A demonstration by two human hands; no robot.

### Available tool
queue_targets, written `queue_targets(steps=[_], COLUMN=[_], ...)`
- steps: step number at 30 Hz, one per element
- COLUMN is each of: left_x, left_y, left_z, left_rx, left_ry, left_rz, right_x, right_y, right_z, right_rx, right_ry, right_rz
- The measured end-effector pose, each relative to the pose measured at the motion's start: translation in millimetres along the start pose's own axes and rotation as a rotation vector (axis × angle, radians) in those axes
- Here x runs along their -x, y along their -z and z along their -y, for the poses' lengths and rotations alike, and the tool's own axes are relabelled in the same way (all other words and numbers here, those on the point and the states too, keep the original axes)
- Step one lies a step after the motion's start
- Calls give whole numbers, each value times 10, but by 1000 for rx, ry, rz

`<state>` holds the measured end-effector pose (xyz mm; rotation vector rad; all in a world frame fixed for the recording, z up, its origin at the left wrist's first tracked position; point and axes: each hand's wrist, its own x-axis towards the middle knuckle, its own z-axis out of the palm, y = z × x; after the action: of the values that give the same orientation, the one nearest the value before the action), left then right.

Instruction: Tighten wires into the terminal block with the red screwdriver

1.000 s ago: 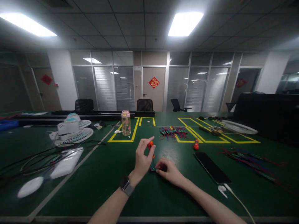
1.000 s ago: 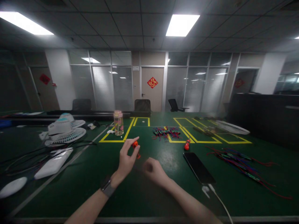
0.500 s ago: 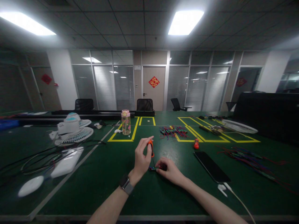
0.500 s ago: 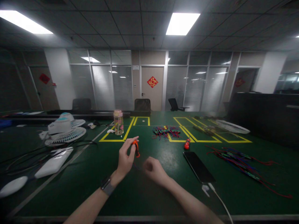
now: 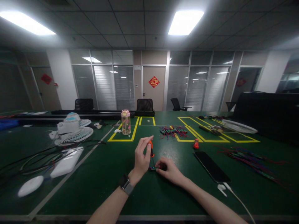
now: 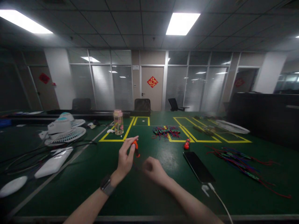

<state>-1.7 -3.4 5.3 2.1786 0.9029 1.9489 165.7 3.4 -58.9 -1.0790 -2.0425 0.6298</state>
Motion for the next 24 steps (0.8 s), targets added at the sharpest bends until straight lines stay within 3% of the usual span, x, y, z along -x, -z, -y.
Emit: queue_targets(steps=[8, 16, 24], left_x=[5, 9, 16], left_y=[-18, 12, -24], left_z=[-18, 12, -2], left_rx=[-89, -15, -86], left_ry=[-35, -17, -23], left_rz=[-77, -22, -69], right_x=[0, 2, 2], right_y=[9, 15, 7], right_z=[13, 22, 5], right_rx=[10, 1, 1], right_ry=[1, -4, 0], right_rz=[-2, 0, -1])
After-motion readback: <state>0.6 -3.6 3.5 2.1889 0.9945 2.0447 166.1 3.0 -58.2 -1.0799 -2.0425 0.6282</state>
